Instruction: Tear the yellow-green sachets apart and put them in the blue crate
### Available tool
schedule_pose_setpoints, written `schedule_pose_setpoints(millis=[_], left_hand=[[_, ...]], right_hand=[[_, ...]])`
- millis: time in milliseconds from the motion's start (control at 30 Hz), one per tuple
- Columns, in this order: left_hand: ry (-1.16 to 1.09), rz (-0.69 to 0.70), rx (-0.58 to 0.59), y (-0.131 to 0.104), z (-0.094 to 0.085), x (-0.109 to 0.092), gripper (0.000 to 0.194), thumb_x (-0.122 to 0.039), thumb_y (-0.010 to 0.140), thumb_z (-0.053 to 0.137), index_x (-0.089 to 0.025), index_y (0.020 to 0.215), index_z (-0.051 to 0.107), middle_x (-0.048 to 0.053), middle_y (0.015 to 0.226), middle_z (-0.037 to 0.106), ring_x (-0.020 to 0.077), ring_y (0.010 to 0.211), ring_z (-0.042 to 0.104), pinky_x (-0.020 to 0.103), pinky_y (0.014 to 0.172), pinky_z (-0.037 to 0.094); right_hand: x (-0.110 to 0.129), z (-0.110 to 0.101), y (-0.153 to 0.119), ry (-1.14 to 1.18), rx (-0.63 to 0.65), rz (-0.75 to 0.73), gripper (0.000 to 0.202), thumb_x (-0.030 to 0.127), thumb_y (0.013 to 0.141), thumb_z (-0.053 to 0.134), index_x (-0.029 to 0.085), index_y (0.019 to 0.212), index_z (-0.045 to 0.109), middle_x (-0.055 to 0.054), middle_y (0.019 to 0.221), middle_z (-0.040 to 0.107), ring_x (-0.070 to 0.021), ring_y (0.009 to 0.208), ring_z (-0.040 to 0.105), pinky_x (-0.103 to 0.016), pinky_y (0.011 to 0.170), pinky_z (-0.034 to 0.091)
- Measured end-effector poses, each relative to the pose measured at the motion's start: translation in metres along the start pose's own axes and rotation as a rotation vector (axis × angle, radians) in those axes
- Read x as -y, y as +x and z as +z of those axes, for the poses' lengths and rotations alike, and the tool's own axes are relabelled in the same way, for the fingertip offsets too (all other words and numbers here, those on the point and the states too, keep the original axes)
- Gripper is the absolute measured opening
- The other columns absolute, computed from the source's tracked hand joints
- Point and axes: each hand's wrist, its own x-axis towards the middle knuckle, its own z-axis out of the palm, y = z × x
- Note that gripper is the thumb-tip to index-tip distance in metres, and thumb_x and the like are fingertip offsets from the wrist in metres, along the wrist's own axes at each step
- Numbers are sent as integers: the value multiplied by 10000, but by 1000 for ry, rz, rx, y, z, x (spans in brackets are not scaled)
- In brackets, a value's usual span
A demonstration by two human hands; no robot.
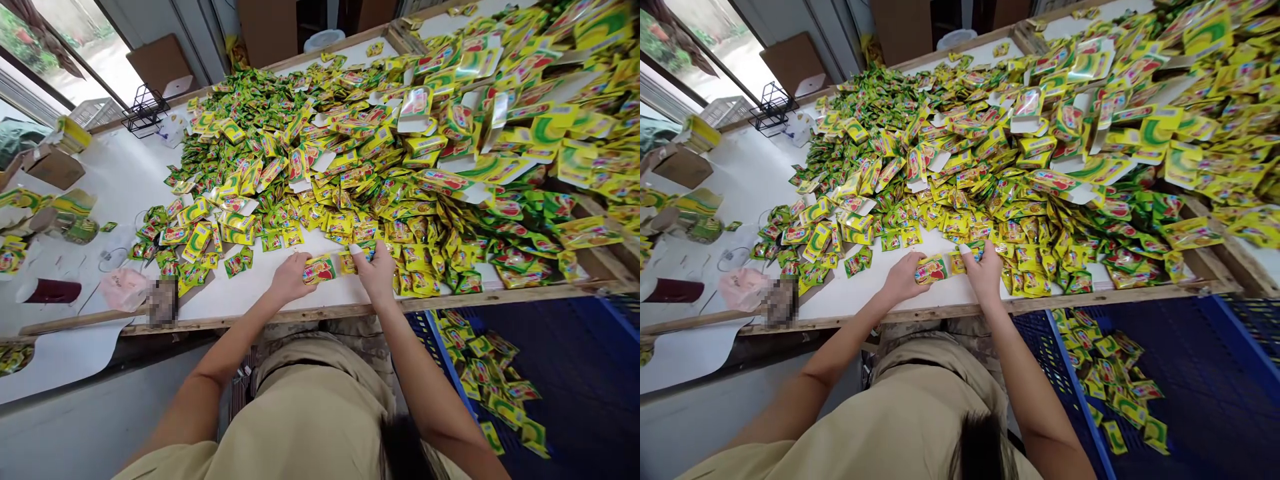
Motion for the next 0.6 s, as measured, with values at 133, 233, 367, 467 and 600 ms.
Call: schedule_pose_setpoints(millis=[133,233,367,467,600], left_hand=[[-32,20,-77,-4,5,-2,504,-334,678,684,-197,1116,476,71,1064,585,238,1021,564,352,873,468],[-55,-42,-113,-3,9,-3,507,-356,676,699,-191,1105,484,75,1057,583,238,993,573,357,862,476],[-83,-66,-120,-1,11,-3,502,-374,692,699,-193,1108,486,77,1068,578,237,997,573,354,859,476],[-66,-35,-113,-2,10,-5,494,-384,699,698,-205,1108,487,71,1060,578,239,1013,568,355,873,469],[-90,-39,-143,-5,15,-12,505,-406,707,694,-200,1118,486,73,1053,578,232,988,573,349,852,474]], right_hand=[[0,10,-3,-137,-18,-104,287,482,818,539,197,856,529,8,690,569,-151,589,478,-263,580,369],[0,8,-5,-239,78,-183,263,454,852,500,199,910,529,-28,754,594,-176,658,514,-272,624,384],[5,1,0,-328,231,-289,215,421,872,478,209,854,503,-70,822,580,-206,770,521,-289,687,390],[8,0,8,-326,241,-298,238,436,868,477,224,763,452,-46,766,532,-197,737,490,-288,668,383],[13,4,8,-339,155,-282,258,447,874,472,226,744,439,-33,743,504,-186,715,477,-278,655,382]])
